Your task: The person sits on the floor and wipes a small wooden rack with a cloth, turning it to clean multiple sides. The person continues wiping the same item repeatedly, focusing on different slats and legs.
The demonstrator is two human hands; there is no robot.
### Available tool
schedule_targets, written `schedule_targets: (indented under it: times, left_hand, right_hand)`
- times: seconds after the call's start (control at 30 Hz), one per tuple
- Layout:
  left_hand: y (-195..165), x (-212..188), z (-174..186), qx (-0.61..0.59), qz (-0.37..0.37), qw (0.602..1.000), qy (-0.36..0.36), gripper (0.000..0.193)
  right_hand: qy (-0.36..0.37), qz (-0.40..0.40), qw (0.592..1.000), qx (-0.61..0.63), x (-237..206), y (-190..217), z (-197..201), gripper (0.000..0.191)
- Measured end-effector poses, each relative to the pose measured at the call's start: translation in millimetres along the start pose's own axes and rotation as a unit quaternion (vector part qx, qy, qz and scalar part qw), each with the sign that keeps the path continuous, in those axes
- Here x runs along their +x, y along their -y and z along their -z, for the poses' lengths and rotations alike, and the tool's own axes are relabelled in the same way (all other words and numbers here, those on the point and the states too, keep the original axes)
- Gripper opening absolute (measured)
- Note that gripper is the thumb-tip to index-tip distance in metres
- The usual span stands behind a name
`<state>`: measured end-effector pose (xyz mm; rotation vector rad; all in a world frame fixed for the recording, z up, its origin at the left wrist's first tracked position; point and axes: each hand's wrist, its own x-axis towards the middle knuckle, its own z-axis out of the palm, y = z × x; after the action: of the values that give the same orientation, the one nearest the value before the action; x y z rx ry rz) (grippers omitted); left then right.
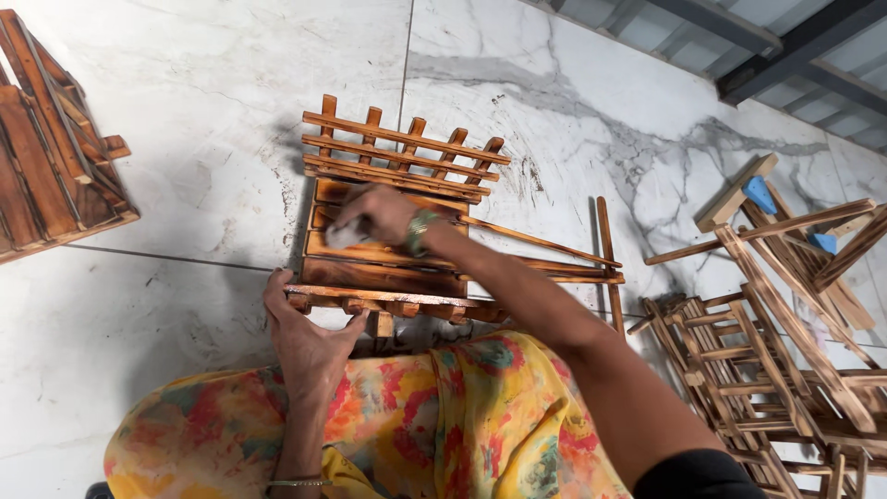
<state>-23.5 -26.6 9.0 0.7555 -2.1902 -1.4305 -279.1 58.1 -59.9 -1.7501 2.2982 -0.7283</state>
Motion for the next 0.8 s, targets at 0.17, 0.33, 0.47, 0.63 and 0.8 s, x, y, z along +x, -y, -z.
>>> schedule_targets:
  times: [0.17,0.33,0.47,0.63,0.8]
  left_hand:
    - [0,-1,1,0.004,0.015,1.0,0.009,0.107]
    - [2,0,1,0.012,0.005,1.0,0.024,0.106]
    - [5,2,-2,-0.018,-0.008,1.0,0.009,0.105]
    - [11,4,-3,-0.007,-0.044,0.998,-0.039,0.099]
    - [28,15,7,-0.001,-0.026,0.998,-0.048,0.081]
  right_hand:
    - [0.03,0.01,0.996,-0.082,-19,0,-20,0.026]
    - [0.177,-0.219,0.951,-0.13,-127,-46,24,0.02]
    - [0.16,-0.217,0.941,-0.204,-220,-71,65,0.013]
    - [-0.216,-0.468,0.857,0.023,-314,-51,81,0.036]
    - [-0.292,-0.411,0.864,-0.003,-306,-26,46,0.037]
